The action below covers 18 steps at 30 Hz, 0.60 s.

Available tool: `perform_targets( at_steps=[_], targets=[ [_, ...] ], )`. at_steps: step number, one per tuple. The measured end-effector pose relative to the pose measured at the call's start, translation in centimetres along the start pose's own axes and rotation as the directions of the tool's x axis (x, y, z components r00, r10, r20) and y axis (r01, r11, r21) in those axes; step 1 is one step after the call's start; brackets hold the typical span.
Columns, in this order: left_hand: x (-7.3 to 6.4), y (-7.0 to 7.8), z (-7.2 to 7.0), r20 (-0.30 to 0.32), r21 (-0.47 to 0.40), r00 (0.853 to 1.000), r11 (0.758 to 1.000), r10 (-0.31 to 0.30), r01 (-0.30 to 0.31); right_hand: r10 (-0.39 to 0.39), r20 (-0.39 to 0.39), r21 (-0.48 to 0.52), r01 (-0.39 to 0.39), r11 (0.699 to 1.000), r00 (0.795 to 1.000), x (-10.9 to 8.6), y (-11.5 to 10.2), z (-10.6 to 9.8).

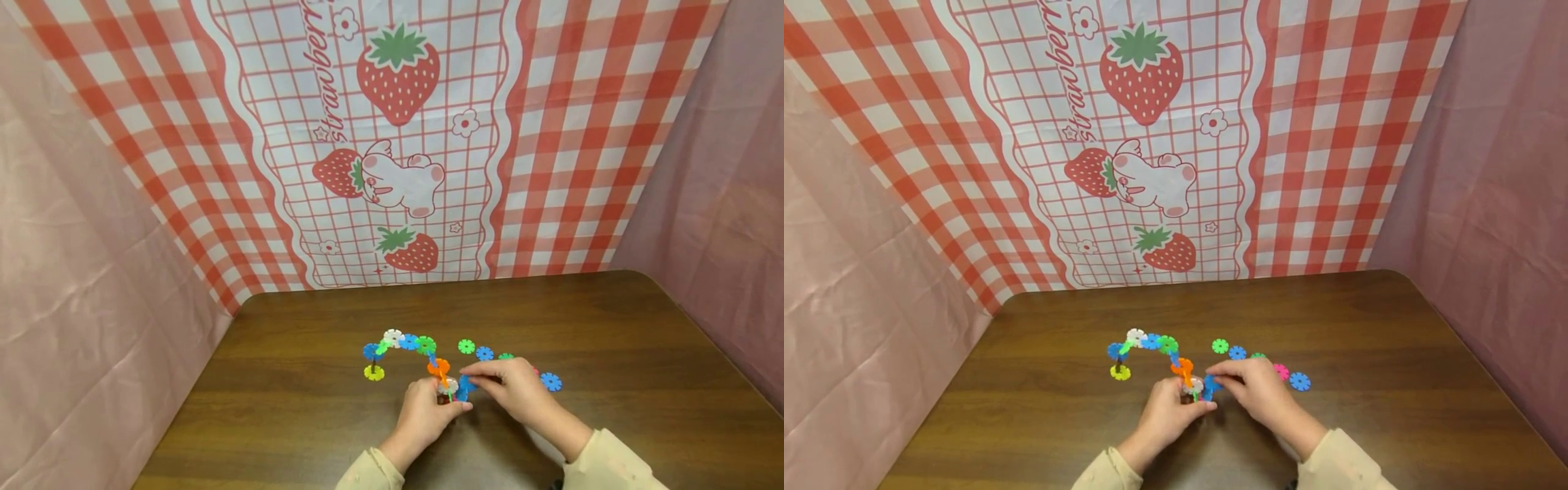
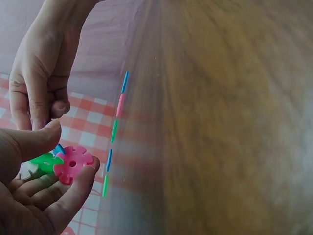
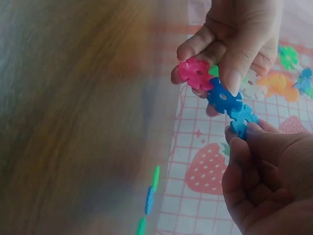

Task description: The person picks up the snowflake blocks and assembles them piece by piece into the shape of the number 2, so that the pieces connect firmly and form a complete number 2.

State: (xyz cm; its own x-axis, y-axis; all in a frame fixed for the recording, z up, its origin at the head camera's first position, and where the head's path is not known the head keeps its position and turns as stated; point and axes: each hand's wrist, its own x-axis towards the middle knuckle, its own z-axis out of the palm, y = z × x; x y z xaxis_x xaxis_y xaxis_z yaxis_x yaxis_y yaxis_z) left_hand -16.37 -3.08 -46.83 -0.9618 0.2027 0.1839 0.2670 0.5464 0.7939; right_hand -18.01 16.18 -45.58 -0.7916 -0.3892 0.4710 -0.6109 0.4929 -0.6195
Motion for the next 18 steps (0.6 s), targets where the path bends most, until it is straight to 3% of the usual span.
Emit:
perform_targets(
  at_steps=[6,18],
  targets=[
    [0.05,-0.09,0.08,-0.01,-0.009,1.0,1.0,-0.01,0.01,-0.036,-0.008,-0.037,0.036,0.999,0.999,0.2,-0.19,0.22],
    [0.02,-0.14,0.41,-0.02,-0.001,1.0,1.0,-0.012,0.012,-0.018,0.01,0.033,0.017,0.999,1.0,-0.1,0.41,0.46]
  ],
)
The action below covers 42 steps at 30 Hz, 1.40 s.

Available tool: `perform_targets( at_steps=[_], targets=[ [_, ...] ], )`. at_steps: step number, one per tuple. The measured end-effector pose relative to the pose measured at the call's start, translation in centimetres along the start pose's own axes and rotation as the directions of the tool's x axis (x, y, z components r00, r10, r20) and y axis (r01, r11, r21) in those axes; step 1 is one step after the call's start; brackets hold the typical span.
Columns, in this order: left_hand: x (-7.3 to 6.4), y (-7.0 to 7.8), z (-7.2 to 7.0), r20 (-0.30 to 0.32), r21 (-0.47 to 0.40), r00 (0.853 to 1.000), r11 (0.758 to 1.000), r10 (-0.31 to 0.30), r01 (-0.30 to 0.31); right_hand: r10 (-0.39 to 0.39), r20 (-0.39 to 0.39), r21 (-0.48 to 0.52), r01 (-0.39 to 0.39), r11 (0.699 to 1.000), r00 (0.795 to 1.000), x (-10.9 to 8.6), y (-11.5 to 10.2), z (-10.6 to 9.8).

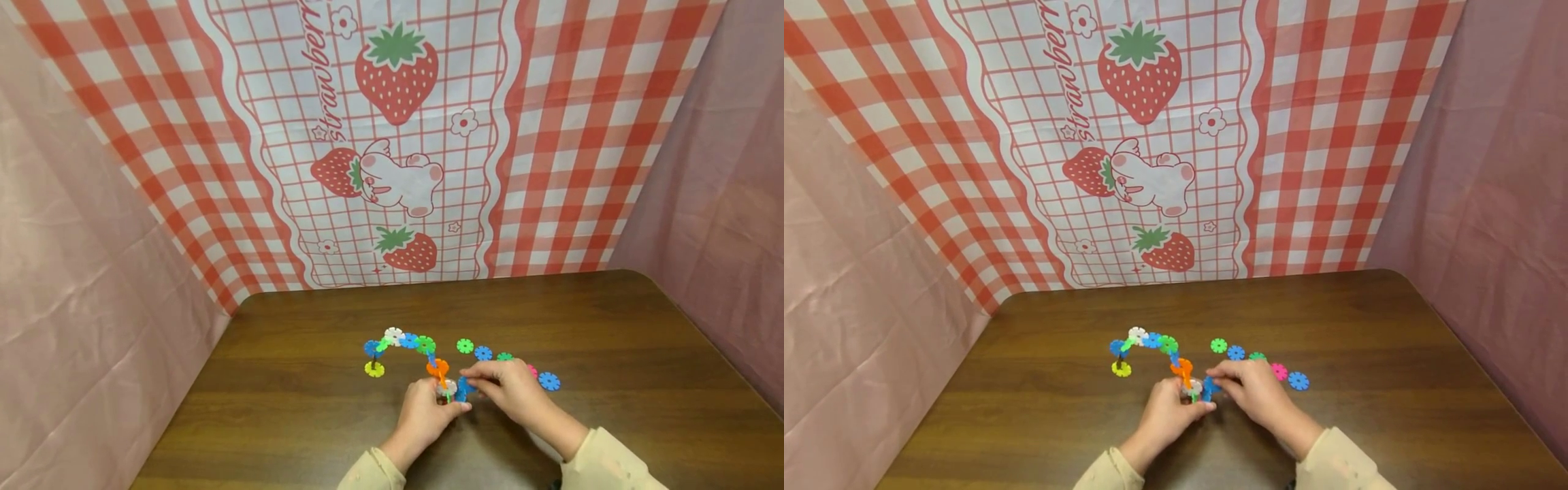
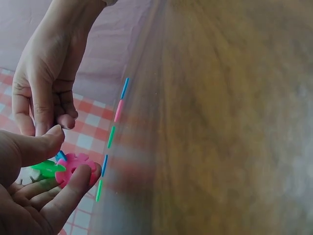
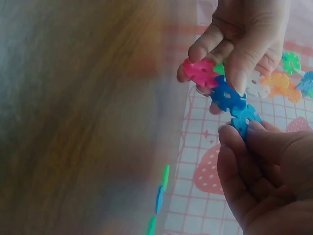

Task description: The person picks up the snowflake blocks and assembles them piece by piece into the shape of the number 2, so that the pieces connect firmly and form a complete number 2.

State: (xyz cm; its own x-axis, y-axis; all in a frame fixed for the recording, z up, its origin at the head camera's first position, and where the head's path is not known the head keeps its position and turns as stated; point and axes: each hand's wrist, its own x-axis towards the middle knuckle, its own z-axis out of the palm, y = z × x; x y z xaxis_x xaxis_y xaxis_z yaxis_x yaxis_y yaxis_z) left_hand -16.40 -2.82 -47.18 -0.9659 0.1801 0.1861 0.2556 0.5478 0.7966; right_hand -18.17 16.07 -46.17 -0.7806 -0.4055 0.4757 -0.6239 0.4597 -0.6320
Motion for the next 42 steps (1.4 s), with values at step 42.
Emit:
perform_targets(
  at_steps=[42],
  targets=[
    [0.3,-0.5,-0.6,0.113,-0.323,0.986,0.934,-0.121,0.152,0.437,0.026,-0.467,-0.376,0.801,0.899,-3.2,5.2,-7.3]
  ],
)
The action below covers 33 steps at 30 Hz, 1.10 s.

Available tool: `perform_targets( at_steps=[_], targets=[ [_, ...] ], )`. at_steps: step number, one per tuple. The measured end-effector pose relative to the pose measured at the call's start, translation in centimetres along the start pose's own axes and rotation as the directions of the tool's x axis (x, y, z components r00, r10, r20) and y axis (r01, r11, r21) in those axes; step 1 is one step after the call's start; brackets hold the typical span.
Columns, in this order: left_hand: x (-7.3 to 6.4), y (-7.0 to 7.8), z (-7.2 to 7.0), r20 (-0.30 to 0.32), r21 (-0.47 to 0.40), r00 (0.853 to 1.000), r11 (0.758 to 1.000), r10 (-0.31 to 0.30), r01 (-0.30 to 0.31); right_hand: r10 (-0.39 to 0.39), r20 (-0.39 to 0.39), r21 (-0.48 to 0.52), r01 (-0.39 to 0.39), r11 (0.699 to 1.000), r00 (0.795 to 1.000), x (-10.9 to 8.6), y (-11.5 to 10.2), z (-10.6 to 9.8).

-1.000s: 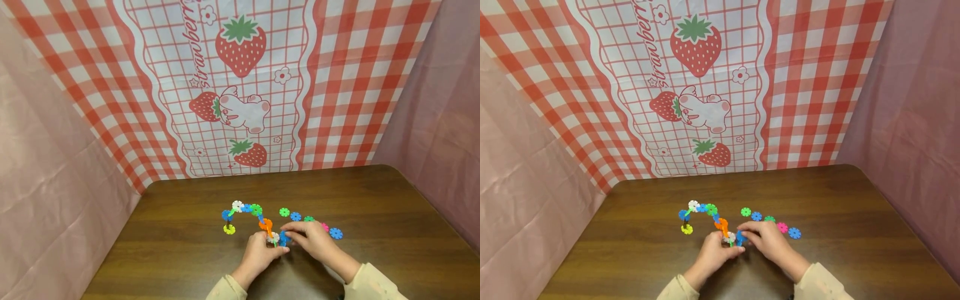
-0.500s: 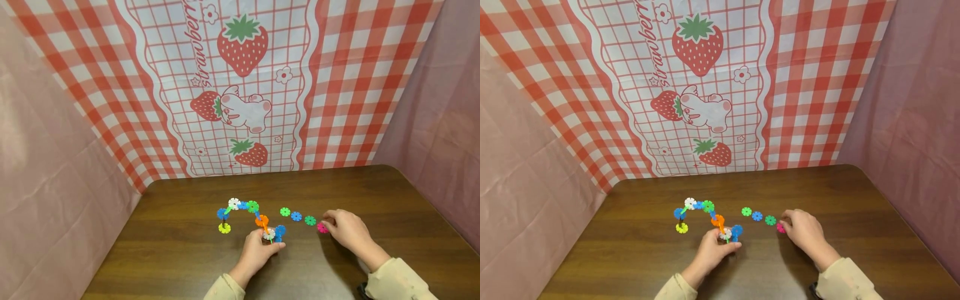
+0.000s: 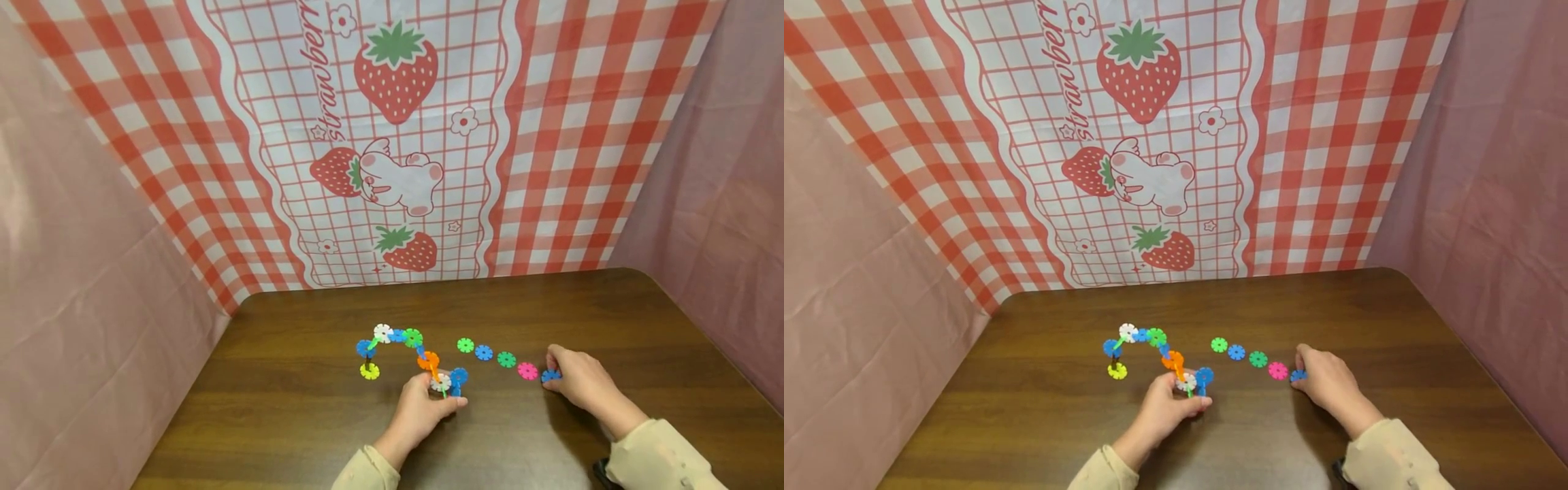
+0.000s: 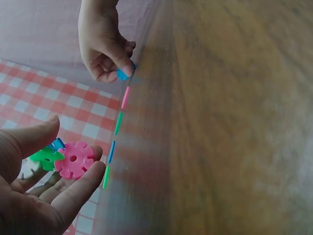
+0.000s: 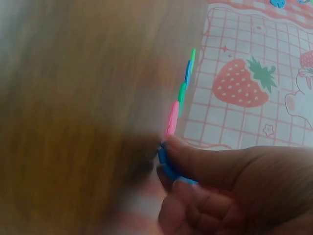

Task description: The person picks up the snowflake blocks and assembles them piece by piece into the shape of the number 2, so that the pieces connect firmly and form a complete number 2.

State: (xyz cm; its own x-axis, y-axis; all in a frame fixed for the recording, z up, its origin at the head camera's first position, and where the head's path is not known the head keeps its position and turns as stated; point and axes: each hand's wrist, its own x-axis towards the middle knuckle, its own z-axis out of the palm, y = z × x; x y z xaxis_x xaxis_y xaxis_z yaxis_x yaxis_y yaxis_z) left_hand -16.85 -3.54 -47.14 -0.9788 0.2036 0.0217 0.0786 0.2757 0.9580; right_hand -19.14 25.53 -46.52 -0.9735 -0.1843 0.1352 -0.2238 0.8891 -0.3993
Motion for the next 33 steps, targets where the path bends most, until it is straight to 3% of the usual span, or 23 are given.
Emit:
perform_targets(
  at_steps=[3,6,11,14,16,22,29,33],
  targets=[
    [-0.1,0.0,-0.1,-0.004,0.032,1.0,0.999,0.021,-0.021,-0.021,-0.012,0.092,0.022,0.996,1.0,0.1,-0.6,0.2],
    [-0.3,0.2,-0.1,-0.002,0.072,0.999,0.997,0.033,-0.032,-0.041,0.005,0.245,0.039,0.969,0.999,0.2,-1.8,0.3],
    [-0.5,0.2,0.0,0.002,0.122,0.999,0.991,0.048,-0.047,-0.092,0.078,0.526,0.037,0.85,0.993,0.5,-4.6,0.1],
    [-0.5,0.2,0.2,0.009,0.134,0.998,0.989,0.066,-0.066,-0.124,0.092,0.62,0.041,0.784,0.988,0.6,-6.2,0.0],
    [-0.5,0.1,0.3,0.013,0.135,0.997,0.988,0.079,-0.08,-0.138,0.076,0.641,0.058,0.765,0.987,0.6,-7.1,0.0],
    [-0.7,0.1,0.4,0.02,0.141,0.996,0.986,0.091,-0.093,-0.156,0.005,0.634,0.117,0.764,0.988,0.8,-8.6,0.2],
    [-0.8,0.2,0.4,0.025,0.17,0.995,0.98,0.099,-0.102,-0.155,-0.002,0.599,0.125,0.791,0.988,0.7,-9.1,0.6],
    [-0.8,0.2,0.3,0.028,0.185,0.993,0.976,0.113,-0.117,-0.171,0.044,0.655,0.101,0.748,0.984,0.8,-9.2,0.8]
  ],
)
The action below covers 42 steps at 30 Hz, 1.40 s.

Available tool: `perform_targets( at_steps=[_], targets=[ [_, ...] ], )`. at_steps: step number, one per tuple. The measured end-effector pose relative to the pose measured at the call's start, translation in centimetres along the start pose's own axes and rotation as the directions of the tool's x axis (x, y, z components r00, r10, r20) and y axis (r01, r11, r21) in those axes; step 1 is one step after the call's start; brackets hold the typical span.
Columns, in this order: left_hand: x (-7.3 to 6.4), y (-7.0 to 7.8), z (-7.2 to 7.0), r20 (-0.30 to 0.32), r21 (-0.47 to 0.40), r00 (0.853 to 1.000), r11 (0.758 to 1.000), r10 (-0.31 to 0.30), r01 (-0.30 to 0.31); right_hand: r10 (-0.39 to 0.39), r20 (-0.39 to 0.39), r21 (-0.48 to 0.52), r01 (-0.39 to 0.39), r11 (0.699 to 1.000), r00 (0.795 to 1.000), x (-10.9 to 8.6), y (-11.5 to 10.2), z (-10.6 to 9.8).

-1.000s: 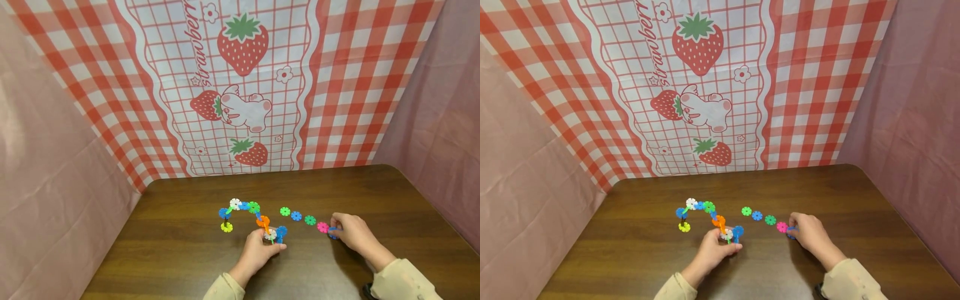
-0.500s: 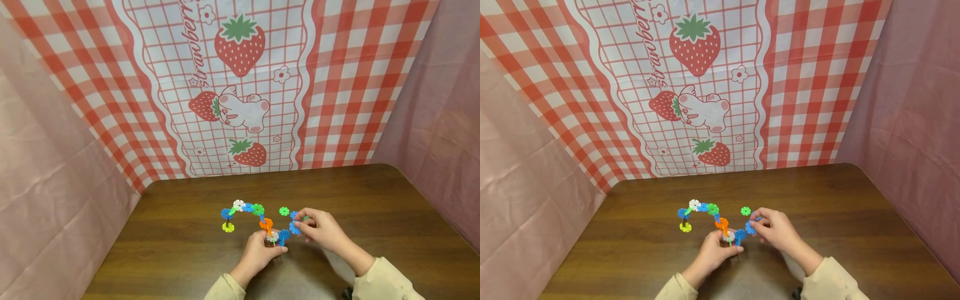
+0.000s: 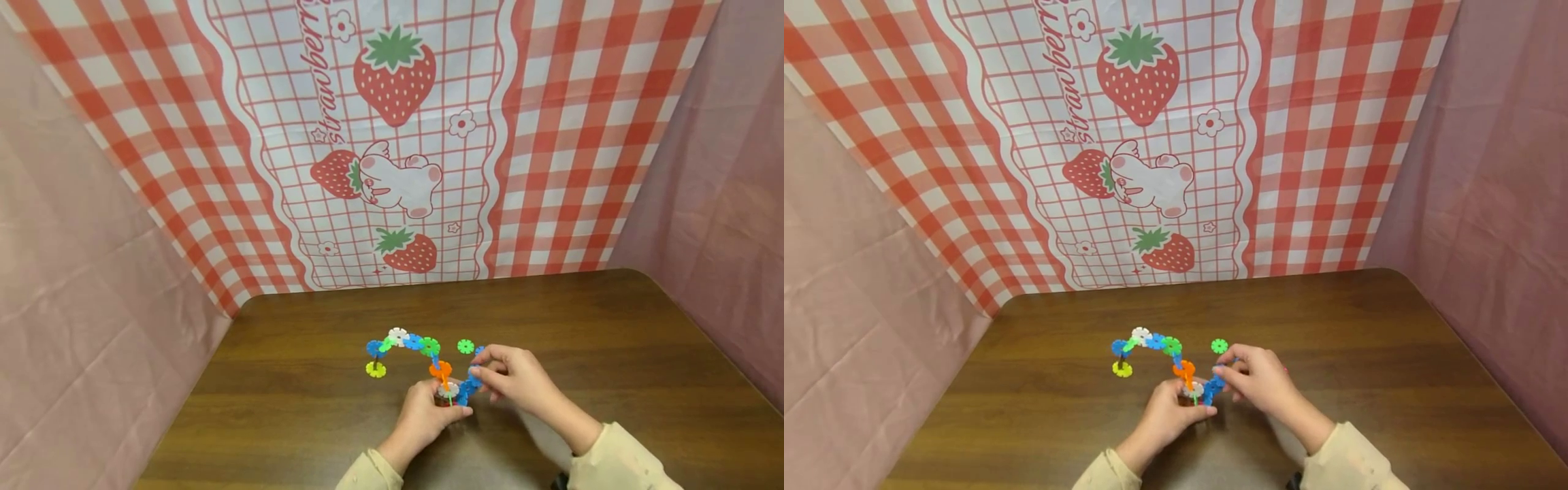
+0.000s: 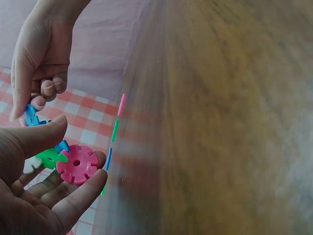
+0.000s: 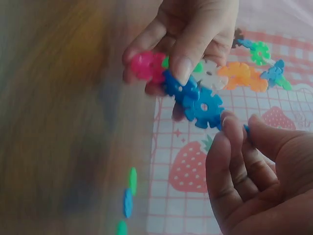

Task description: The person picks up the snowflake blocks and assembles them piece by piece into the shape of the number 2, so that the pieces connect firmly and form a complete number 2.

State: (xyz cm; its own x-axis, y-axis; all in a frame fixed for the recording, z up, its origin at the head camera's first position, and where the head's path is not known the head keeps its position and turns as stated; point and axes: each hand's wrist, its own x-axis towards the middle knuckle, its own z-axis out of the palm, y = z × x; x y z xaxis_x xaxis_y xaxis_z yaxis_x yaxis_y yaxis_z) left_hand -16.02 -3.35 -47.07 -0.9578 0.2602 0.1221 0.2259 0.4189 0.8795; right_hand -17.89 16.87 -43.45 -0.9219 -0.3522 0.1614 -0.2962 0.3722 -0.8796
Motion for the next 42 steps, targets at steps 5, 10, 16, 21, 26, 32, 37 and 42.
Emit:
perform_targets(
  at_steps=[5,10,16,21,26,32,37,42],
  targets=[
    [0.1,0.0,0.1,-0.003,0.004,1.0,1.0,0.015,-0.015,0.115,0.093,0.181,-0.13,0.975,0.989,0.2,0.3,0.0],
    [0.1,0.0,0.2,-0.025,0.012,0.999,1.0,0.028,-0.027,0.223,0.235,0.32,-0.292,0.901,0.946,0.1,0.7,-0.1],
    [0.2,0.0,0.1,-0.026,-0.001,0.999,1.0,0.024,-0.024,0.262,0.283,0.398,-0.362,0.843,0.923,0.3,0.9,0.3],
    [0.3,-0.1,0.1,-0.02,0.0,1.0,1.0,0.012,-0.012,0.262,0.307,0.429,-0.379,0.82,0.915,0.6,1.0,0.4],
    [0.3,0.0,0.2,-0.027,0.027,1.0,1.0,0.016,-0.016,0.263,0.323,0.449,-0.392,0.803,0.909,0.6,1.1,0.4],
    [0.2,-0.1,0.2,-0.051,0.079,0.998,0.997,0.027,-0.022,0.265,0.345,0.475,-0.411,0.778,0.9,0.6,1.2,0.5],
    [0.3,0.2,0.2,-0.062,0.103,0.998,0.994,0.026,-0.02,0.286,0.374,0.497,-0.451,0.741,0.882,0.5,1.3,0.4],
    [0.3,0.5,0.3,-0.085,0.147,0.995,0.988,0.056,-0.043,0.325,0.404,0.519,-0.507,0.688,0.855,0.3,1.6,0.4]
  ],
)
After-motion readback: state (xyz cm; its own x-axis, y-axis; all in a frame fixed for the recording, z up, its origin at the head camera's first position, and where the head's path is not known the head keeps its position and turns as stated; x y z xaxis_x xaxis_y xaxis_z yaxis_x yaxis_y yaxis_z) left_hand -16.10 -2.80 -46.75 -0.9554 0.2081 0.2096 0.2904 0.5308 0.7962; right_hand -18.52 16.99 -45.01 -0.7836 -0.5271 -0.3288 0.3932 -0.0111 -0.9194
